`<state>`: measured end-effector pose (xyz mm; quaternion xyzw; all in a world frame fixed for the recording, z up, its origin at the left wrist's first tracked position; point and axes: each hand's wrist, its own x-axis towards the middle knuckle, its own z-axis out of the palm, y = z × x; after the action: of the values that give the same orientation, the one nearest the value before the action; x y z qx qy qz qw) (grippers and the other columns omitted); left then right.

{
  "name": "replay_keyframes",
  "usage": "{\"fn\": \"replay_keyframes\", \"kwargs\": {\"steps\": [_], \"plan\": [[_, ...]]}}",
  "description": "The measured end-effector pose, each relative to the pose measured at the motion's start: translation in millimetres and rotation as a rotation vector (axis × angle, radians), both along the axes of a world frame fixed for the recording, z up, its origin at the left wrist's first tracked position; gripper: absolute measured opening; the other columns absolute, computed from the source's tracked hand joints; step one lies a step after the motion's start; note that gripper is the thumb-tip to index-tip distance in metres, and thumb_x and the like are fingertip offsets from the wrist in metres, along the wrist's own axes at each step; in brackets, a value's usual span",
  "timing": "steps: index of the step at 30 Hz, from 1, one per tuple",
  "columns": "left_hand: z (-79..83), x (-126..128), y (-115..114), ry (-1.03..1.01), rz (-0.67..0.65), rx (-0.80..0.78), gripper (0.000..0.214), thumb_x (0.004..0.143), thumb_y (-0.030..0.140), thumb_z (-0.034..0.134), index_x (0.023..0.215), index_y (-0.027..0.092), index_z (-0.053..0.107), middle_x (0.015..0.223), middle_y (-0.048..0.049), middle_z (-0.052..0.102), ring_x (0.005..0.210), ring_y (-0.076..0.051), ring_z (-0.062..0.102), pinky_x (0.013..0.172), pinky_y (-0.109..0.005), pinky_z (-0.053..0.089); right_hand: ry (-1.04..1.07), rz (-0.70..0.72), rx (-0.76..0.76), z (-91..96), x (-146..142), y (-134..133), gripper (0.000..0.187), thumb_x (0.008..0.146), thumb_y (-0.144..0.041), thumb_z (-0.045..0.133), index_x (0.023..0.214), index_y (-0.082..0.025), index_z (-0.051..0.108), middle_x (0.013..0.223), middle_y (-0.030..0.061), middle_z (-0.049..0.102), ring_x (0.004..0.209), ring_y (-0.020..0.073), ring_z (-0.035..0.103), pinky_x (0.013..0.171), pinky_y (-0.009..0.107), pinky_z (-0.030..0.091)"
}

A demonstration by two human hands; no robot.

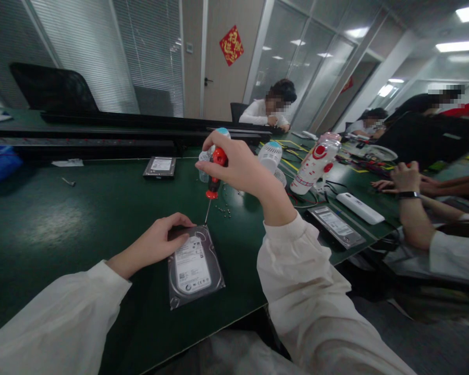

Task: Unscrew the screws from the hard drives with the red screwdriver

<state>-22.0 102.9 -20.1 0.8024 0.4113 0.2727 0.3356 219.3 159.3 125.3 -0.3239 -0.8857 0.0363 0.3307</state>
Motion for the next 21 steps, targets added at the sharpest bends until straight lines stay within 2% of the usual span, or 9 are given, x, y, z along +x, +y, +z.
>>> {"fn": "replay_keyframes", "kwargs": {"steps": [3, 7, 9, 11, 14, 17, 21], "plan": [[-0.2, 0, 0, -0.003, 0.002, -0.006, 0.029, 0.091, 0.042, 0.063, 0.113, 0.023, 0.07, 0.117, -0.0082, 0.08, 0.108, -0.03, 0.076, 0.095, -0.046, 0.063, 0.029, 0.033, 0.009, 2.8, 6, -2, 0.027, 0.09, -0.03, 0.071, 0.112, -0.019, 0.061, 0.1, 0.0019, 0.069, 0.084, 0.0167, 0.058, 0.081, 0.033, 0.047], [-2.2, -2, 0, -0.012, -0.002, -0.019, 0.029, 0.092, 0.041, 0.064, 0.114, 0.023, 0.069, 0.119, -0.0073, 0.08, 0.11, -0.03, 0.076, 0.097, -0.046, 0.063, -0.01, 0.12, -0.033, 5.4, 7, -7, 0.035, 0.084, -0.011, 0.057, 0.118, -0.016, 0.064, 0.102, 0.0031, 0.073, 0.089, 0.0166, 0.065, 0.082, 0.031, 0.05], [-3.0, -2, 1, -0.012, -0.004, -0.019, 0.029, 0.092, 0.041, 0.064, 0.115, 0.023, 0.07, 0.119, -0.0072, 0.08, 0.109, -0.03, 0.076, 0.097, -0.047, 0.063, -0.019, 0.124, -0.001, 5.3, 2, -9, 0.032, 0.088, -0.011, 0.054, 0.117, -0.016, 0.066, 0.104, 0.0037, 0.075, 0.09, 0.0166, 0.066, 0.084, 0.031, 0.05], [-3.6, -2, 1, -0.008, -0.003, -0.014, 0.028, 0.093, 0.04, 0.064, 0.115, 0.023, 0.07, 0.12, -0.0075, 0.079, 0.11, -0.03, 0.076, 0.097, -0.047, 0.062, -0.025, 0.087, 0.06, 4.5, -4, -11, 0.022, 0.098, -0.022, 0.056, 0.115, -0.016, 0.069, 0.104, 0.0046, 0.075, 0.091, 0.0179, 0.067, 0.085, 0.033, 0.049], [-4.7, -2, 2, -0.004, -0.005, -0.014, 0.028, 0.095, 0.041, 0.064, 0.116, 0.023, 0.069, 0.121, -0.0077, 0.079, 0.112, -0.03, 0.075, 0.097, -0.047, 0.062, -0.039, 0.015, 0.121, 2.4, -9, -10, 0.03, 0.103, -0.04, 0.059, 0.115, -0.015, 0.07, 0.104, 0.006, 0.076, 0.093, 0.0206, 0.068, 0.086, 0.034, 0.046], [-6.3, -3, 2, -0.008, -0.009, -0.021, 0.028, 0.097, 0.042, 0.063, 0.117, 0.023, 0.069, 0.122, -0.0075, 0.078, 0.113, -0.03, 0.075, 0.097, -0.047, 0.062, -0.016, 0.05, 0.115, 0.5, -7, -9, 0.029, 0.101, -0.028, 0.055, 0.122, -0.015, 0.068, 0.105, 0.0059, 0.074, 0.092, 0.0195, 0.067, 0.088, 0.034, 0.047], [-6.6, -5, 2, -0.007, -0.018, -0.026, 0.028, 0.097, 0.042, 0.063, 0.118, 0.024, 0.069, 0.122, -0.0074, 0.078, 0.113, -0.03, 0.074, 0.097, -0.047, 0.063, -0.009, 0.129, 0.119, -0.1, -3, -9, 0.045, 0.089, -0.011, 0.046, 0.132, -0.013, 0.06, 0.108, 0.007, 0.066, 0.098, 0.0195, 0.063, 0.094, 0.035, 0.048]]}}
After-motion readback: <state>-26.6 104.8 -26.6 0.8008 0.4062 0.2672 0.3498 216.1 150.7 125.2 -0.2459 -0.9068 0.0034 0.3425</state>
